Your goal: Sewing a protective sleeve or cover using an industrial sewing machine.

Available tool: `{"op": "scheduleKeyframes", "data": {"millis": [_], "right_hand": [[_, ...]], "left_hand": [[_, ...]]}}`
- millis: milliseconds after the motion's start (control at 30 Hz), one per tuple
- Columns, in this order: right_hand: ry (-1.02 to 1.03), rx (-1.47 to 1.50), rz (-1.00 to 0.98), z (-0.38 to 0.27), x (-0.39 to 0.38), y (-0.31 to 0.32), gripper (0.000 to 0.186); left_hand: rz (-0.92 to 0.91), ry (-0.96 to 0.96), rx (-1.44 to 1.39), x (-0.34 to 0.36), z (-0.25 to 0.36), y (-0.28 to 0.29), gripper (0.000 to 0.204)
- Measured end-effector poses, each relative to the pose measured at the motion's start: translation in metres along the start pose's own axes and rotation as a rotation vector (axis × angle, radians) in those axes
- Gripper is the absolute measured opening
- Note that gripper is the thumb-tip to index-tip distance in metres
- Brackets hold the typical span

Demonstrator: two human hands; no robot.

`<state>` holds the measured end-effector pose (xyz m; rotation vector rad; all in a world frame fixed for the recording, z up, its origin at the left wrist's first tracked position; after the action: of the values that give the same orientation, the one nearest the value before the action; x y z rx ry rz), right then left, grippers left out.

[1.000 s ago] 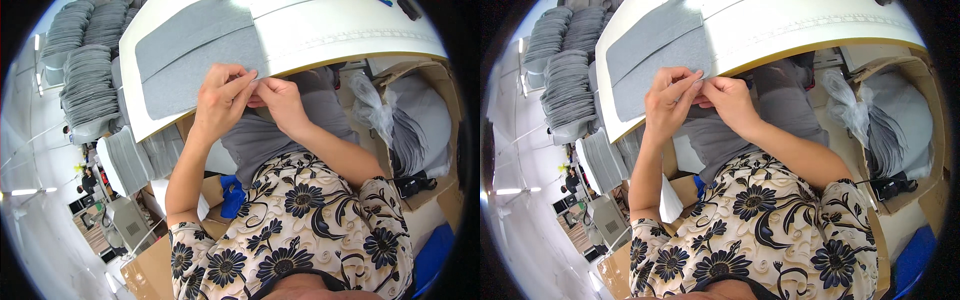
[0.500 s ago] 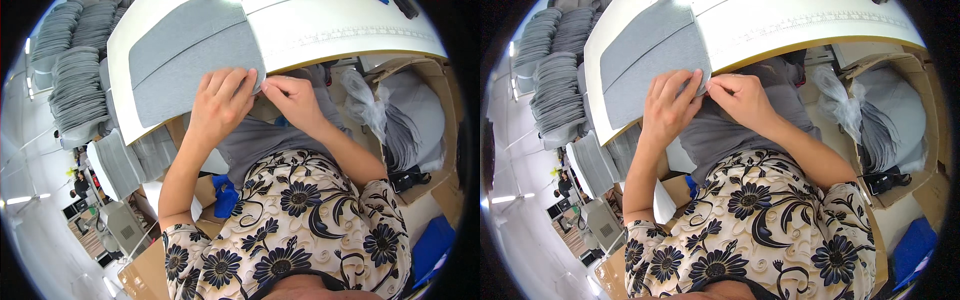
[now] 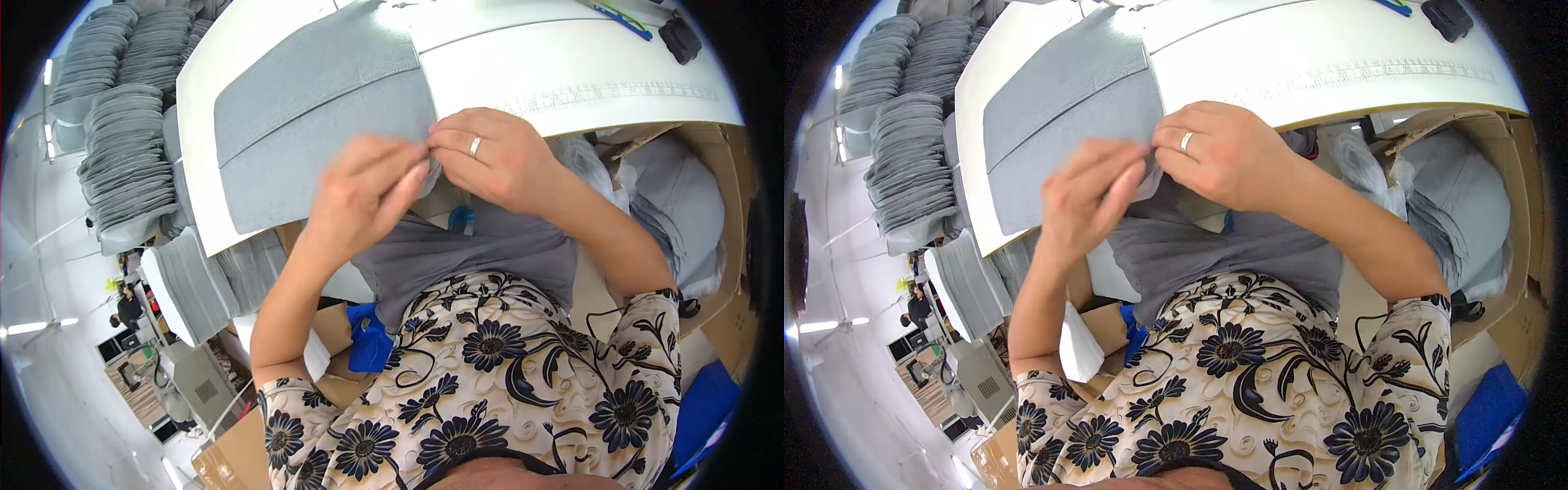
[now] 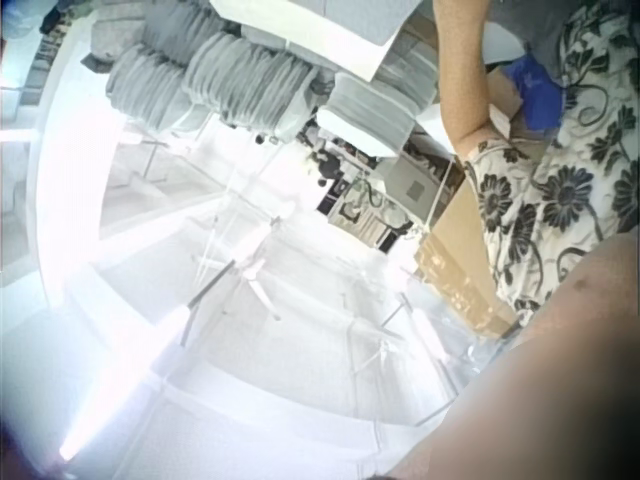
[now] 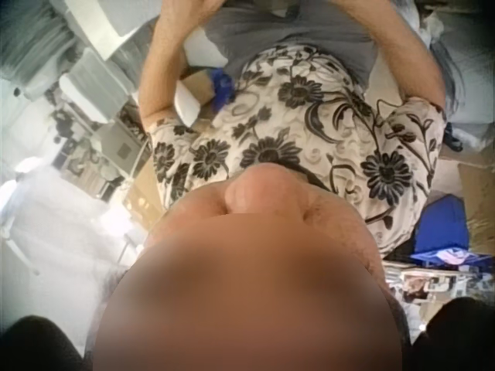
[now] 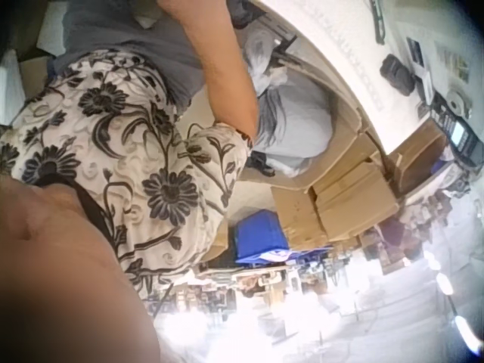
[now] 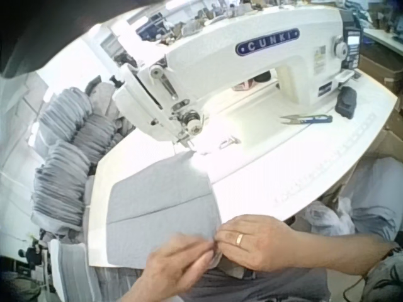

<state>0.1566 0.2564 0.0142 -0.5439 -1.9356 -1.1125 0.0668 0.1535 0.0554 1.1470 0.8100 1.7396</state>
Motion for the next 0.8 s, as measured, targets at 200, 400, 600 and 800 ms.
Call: {"op": "scheduleKeyframes", "data": {"millis": [200,400,600,800], "right_hand": [[0.126,0.024,-0.133,-0.001,0.011,0.013,0.018],[0.218,0.028,-0.202,-0.013,0.012,0.018,0.020],[0.232,0.046,-0.288,-0.019,0.012,0.022,0.023],[0.321,-0.012,-0.395,-0.020,0.022,0.024,0.022]], "left_hand": [[0.128,-0.116,0.286,0.066,-0.036,-0.013,0.024],[0.151,-0.019,0.327,0.054,-0.034,-0.023,0.023],[0.132,-0.001,0.319,0.054,-0.024,-0.024,0.023],[0.166,-0.005,0.256,0.060,-0.027,-0.021,0.021]]}}
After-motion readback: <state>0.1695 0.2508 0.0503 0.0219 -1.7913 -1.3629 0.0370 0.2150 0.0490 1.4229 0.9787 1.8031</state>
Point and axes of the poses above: each hand's wrist, its own x-axis towards the middle knuckle, its own y-axis out of the back of the hand, z = x × y, the point moved 7 cm from there along x, towards the middle knuckle, and after that the axes turned 4 degrees about z, right-handed, at the moved point
